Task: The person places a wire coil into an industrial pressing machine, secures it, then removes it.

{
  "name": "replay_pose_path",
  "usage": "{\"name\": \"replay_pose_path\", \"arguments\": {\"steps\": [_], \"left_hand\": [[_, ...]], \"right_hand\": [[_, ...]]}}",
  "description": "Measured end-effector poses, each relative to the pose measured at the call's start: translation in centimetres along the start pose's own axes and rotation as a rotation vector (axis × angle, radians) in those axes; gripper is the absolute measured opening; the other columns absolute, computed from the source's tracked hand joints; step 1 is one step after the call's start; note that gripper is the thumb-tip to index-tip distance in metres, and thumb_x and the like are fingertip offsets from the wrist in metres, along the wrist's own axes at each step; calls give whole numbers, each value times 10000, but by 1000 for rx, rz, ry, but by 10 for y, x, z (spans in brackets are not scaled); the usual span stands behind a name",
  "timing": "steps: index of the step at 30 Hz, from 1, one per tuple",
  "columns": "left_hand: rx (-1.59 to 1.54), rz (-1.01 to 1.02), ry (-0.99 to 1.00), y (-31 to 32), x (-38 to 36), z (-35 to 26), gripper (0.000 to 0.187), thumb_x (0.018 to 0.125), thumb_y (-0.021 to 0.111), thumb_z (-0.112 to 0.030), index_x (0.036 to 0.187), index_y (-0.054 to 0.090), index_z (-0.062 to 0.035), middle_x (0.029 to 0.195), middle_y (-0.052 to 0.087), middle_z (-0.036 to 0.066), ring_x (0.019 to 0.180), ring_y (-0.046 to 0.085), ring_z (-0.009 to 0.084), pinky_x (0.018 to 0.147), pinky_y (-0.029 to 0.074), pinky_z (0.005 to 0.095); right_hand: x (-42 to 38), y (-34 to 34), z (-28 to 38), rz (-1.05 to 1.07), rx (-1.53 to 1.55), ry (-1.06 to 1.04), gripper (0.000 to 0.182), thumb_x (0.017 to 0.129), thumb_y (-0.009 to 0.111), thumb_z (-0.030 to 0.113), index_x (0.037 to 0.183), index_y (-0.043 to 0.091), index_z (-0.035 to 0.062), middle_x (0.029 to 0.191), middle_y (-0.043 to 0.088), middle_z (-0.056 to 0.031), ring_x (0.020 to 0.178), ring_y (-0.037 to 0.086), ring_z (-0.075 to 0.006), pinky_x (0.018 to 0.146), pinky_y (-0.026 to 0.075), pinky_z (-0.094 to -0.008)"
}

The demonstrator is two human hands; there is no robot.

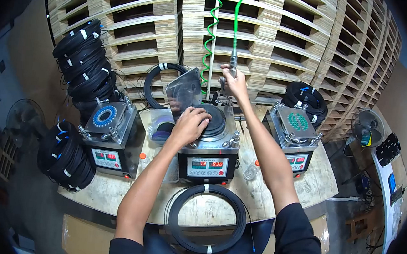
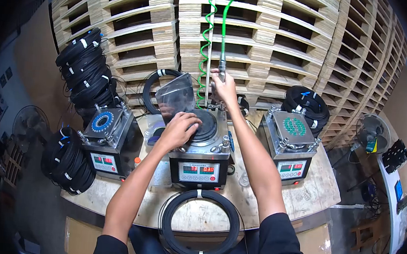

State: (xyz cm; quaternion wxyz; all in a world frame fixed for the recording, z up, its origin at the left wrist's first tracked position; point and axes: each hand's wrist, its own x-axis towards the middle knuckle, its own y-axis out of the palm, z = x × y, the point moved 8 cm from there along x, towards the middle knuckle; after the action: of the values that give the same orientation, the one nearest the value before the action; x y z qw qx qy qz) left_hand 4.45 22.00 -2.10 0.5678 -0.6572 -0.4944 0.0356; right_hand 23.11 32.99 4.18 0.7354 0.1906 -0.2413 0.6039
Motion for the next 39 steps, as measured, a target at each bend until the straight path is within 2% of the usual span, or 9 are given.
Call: {"name": "replay_pose_path", "arguments": {"steps": [6,10,15,17,19,22,27,35,39], "left_hand": [[-20,-126,-85,-10,-2,2,191,939,590,-158,1089,679,-81,1132,616,141,1116,547,354,953,468,441],[-14,-165,-124,-12,-2,2,195,932,588,-146,1090,678,-73,1106,612,152,1082,558,359,921,488,459],[-13,-182,-129,-13,-2,4,196,933,580,-144,1086,677,-68,1087,610,163,1062,565,365,902,501,467],[-14,-178,-136,-13,-2,5,192,934,579,-143,1083,674,-65,1081,609,165,1056,566,366,899,501,468],[-5,-188,-126,-14,-2,4,176,937,577,-139,1064,669,-60,1058,603,172,1032,569,367,886,500,472],[-11,-203,-134,-14,-3,5,155,946,551,-113,1030,664,-47,1030,604,174,1004,566,373,891,473,459],[-63,-309,-97,-23,-1,4,134,923,554,-91,999,641,-22,1000,580,206,957,572,387,859,473,469],[-180,-1077,-343,-65,-46,23,401,846,700,-80,1187,492,-37,1017,429,100,853,430,211,835,416,363],[-330,-825,-435,-50,-44,83,406,832,763,-171,1153,564,-22,1025,525,132,933,544,256,851,447,379]], "right_hand": [[57,-1,-81,130,-492,125,378,825,761,348,799,669,-17,664,648,-144,616,637,-193,637,502,-373],[40,1,-82,142,-411,61,320,823,788,303,789,667,9,671,648,-38,627,584,-113,619,490,-321],[29,-5,-97,142,-507,140,367,815,798,321,935,680,-5,757,681,-74,710,632,-134,684,513,-334],[27,-10,-92,93,-532,45,363,787,789,309,942,661,7,755,692,-136,717,693,-235,699,535,-379],[23,-14,-88,87,-540,21,451,783,775,293,1121,662,17,902,708,-205,877,703,-326,814,532,-412],[6,-21,-62,-36,-570,-152,485,833,708,173,1289,596,51,1037,694,-234,985,688,-301,862,525,-410],[-64,-10,9,14,-556,-56,337,840,605,54,1177,622,42,938,644,-222,880,625,-375,822,492,-433],[-131,8,29,82,-566,-148,243,894,536,71,1120,626,53,938,675,-274,920,650,-446,802,521,-500],[-140,17,46,124,-658,-80,220,912,556,143,1103,644,77,889,685,-254,857,659,-443,754,528,-505]]}}
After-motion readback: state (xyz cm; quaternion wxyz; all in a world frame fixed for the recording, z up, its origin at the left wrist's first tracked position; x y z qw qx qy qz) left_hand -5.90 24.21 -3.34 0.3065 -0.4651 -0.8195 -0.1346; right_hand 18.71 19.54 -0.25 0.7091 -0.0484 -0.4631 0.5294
